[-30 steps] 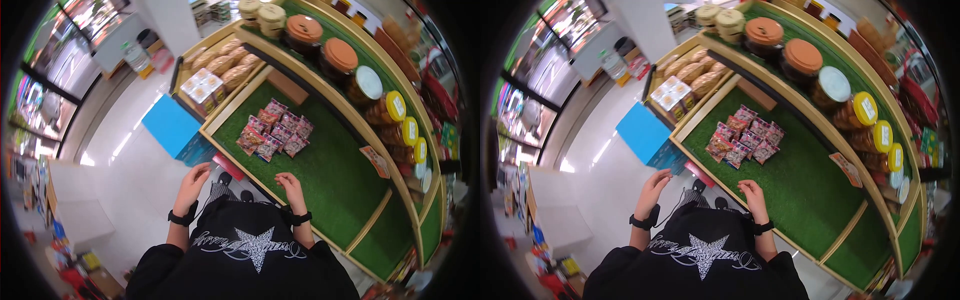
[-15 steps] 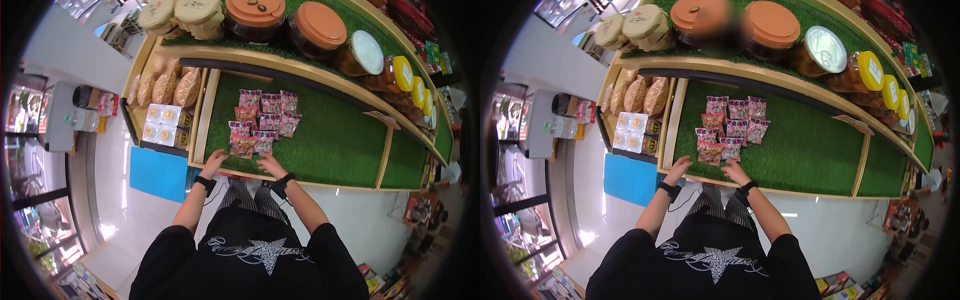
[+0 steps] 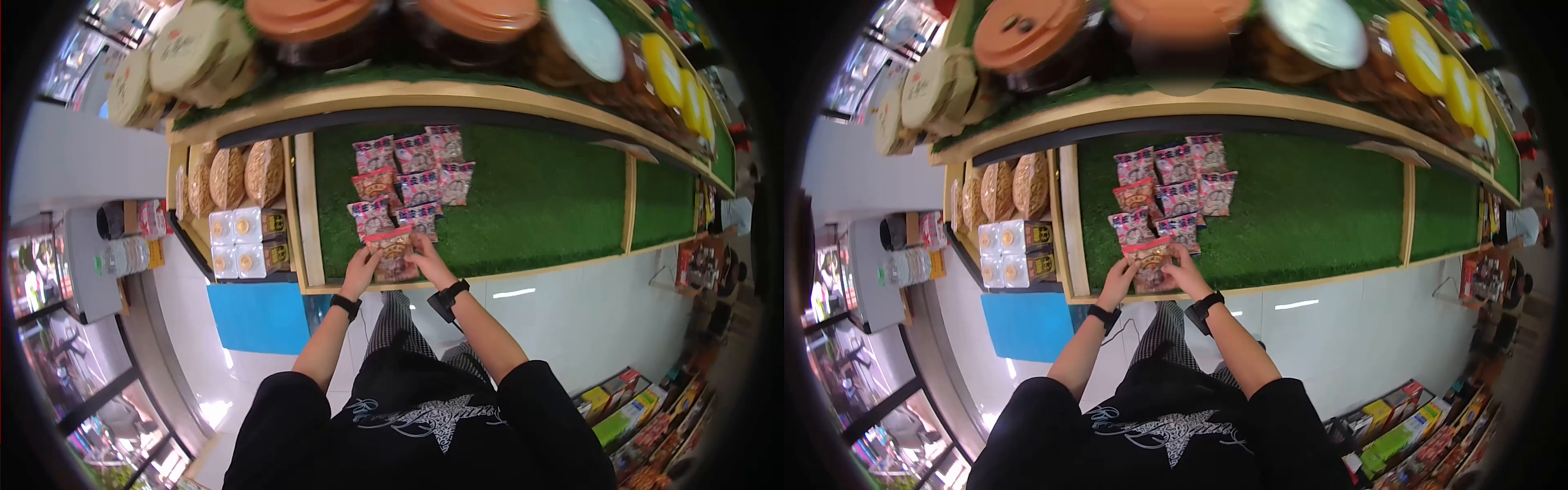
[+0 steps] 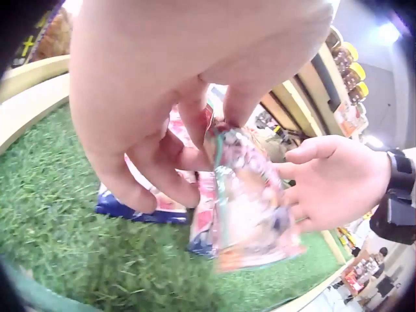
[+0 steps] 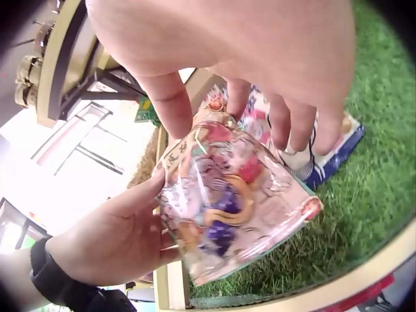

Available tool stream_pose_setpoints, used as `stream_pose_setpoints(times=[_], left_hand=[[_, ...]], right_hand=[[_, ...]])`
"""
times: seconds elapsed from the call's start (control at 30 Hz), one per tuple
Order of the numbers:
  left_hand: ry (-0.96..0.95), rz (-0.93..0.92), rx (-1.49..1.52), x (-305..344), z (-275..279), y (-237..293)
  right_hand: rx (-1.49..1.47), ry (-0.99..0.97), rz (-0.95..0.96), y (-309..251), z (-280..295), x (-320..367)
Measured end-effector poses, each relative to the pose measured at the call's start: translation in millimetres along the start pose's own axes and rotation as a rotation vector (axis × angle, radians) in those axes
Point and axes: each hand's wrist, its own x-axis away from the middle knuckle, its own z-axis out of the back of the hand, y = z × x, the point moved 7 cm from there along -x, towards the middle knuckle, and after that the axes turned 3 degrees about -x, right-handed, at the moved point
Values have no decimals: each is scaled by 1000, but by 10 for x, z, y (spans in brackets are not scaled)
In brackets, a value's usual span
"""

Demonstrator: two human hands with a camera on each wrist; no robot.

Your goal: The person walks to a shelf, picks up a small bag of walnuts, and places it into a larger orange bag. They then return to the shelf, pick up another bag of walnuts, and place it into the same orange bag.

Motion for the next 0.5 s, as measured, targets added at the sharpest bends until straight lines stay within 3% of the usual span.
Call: stream_pose_setpoints(times=[0.07,0.13,0.17,0.2,0.27,0.33,0.4,0.43,0.5], left_hand=[[56,-80,521,178,-41,363],[6,-122,439,257,-211,545],[-22,-141,425,306,-309,672],[-51,-159,412,357,-410,820],[-42,-235,333,457,-579,1130],[1,-342,208,617,-788,1582],[19,-397,218,890,-1032,2083],[28,-411,207,1018,-1160,2290],[9,-485,209,1173,-1506,2574]], right_hand=[[34,-2,98,-38,169,147],[-149,-5,-88,-191,251,464],[-43,34,70,-259,367,573],[-47,52,96,-365,469,717],[-221,-20,34,-672,590,1137],[-209,-28,66,-861,885,1539],[-175,-131,22,-817,1202,1933],[13,-119,67,-850,1420,2140],[48,-97,63,-877,1797,2592]])
